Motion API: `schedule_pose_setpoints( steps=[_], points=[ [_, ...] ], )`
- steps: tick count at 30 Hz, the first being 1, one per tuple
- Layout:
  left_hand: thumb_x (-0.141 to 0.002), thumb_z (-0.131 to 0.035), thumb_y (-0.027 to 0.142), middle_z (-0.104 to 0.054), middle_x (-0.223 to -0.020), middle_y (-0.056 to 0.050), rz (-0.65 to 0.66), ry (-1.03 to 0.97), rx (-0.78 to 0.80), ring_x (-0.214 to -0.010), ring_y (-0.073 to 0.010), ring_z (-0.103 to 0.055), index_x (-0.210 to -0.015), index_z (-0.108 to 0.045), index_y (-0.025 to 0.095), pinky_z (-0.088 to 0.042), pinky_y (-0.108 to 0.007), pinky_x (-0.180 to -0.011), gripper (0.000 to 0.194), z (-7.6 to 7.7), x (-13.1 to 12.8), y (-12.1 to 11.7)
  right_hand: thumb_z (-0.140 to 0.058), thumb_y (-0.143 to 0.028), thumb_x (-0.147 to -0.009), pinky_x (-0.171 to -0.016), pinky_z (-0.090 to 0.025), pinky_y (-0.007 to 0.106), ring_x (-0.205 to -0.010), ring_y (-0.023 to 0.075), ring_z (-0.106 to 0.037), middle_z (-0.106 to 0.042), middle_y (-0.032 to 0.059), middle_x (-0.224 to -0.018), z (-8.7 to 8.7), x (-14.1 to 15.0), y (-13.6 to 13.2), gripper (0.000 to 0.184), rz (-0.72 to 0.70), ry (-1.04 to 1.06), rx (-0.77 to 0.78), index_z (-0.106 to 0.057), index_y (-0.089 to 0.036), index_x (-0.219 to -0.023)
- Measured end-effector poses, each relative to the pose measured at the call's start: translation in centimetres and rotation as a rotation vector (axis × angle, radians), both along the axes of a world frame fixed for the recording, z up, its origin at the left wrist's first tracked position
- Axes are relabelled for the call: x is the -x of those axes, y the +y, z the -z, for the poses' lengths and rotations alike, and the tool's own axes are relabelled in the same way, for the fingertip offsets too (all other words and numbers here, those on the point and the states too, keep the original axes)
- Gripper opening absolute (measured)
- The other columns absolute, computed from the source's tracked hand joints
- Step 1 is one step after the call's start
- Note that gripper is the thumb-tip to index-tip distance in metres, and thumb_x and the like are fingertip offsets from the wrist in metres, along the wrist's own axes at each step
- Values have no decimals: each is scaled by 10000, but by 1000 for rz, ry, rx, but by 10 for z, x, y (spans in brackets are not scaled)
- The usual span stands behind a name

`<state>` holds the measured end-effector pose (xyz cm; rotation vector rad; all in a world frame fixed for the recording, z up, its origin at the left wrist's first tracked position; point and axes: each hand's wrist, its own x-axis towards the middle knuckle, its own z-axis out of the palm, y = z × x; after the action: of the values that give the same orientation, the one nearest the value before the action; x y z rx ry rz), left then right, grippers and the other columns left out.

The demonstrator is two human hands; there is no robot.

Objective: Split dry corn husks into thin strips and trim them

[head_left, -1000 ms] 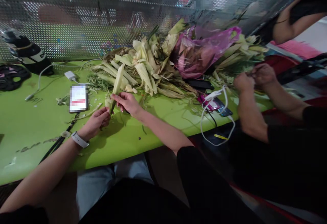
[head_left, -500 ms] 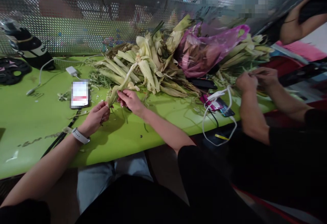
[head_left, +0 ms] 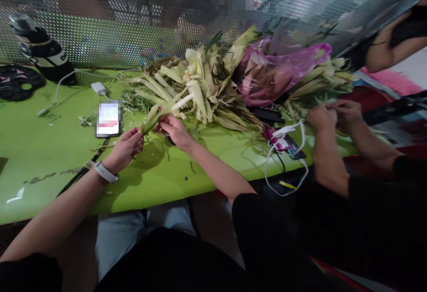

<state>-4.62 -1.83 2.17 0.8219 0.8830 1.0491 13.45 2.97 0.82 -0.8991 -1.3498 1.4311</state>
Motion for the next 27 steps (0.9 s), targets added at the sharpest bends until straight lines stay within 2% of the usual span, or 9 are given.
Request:
schedule_pose_setpoints(
  steps=[3,5,8,10,13,16,21,24,27],
  points=[
    [-856,-640,185,-363,-538,77,-5,-23,19,-421,-36,-318,-793,-547,157,-234,-128,-385,116,-2,-2,-1,-459,-132,-885,-505,-411,184,-667,83,-614,-666,21,-927,-8,0,-6,234,-13,-96,82,-602,-166,-1068],
    [-873,-615,176,-350,-531,78,-3,-29,27,-411,-35,-299,-776,-536,157,-223,-132,-382,127,-3,-3,-2,-469,-136,-875,-476,-397,178,-636,80,-606,-681,32,-925,-10,2,-11,216,-110,-176,116,-626,-145,-1024],
    [-894,-589,172,-347,-524,77,-6,-14,46,-401,-35,-287,-763,-524,158,-220,-138,-382,148,-3,-4,-3,-579,-193,-858,-521,-467,181,-641,85,-602,-688,36,-883,-5,6,-17,156,-246,-222,114,-639,-126,-985],
    [-901,-586,175,-358,-524,75,-31,6,66,-400,-36,-297,-771,-526,158,-231,-139,-388,144,-2,-5,-2,-673,-262,-825,-554,-509,200,-659,101,-609,-679,31,-823,2,8,-18,187,-268,-221,83,-643,-123,-946],
    [-904,-597,192,-378,-533,71,-64,29,74,-410,-38,-322,-793,-534,158,-240,-138,-396,132,-1,-4,-1,-722,-396,-804,-510,-486,215,-565,99,-575,-646,11,-706,9,9,-17,284,-237,-258,-3,-640,-132,-865],
    [-911,-596,226,-386,-545,65,-64,34,68,-420,-44,-329,-772,-508,168,-230,-146,-394,174,-1,-4,0,-685,-475,-825,-521,-465,225,-519,89,-540,-621,-8,-667,10,7,-16,333,-166,-308,-100,-626,-148,-836],
    [-909,-579,282,-425,-592,46,-9,67,82,-460,-56,-357,-750,-490,175,-275,-163,-419,212,-4,-3,-4,-619,-460,-870,-625,-455,236,-623,103,-559,-618,-4,-719,6,4,-16,309,-116,-352,-225,-622,-152,-858],
    [-883,-622,267,-446,-623,42,66,155,-18,-499,-57,-386,-774,-531,166,-326,-165,-465,174,-3,-3,-6,-568,-436,-901,-646,-430,236,-646,105,-541,-605,-4,-723,4,3,-17,289,-84,-377,-282,-611,-158,-839],
    [-869,-645,257,-439,-627,45,92,239,-116,-510,-57,-385,-786,-557,161,-321,-168,-473,155,0,-2,-5,-537,-428,-916,-634,-399,239,-632,106,-509,-585,-8,-704,1,3,-19,287,-62,-419,-319,-597,-162,-825]
  ],
)
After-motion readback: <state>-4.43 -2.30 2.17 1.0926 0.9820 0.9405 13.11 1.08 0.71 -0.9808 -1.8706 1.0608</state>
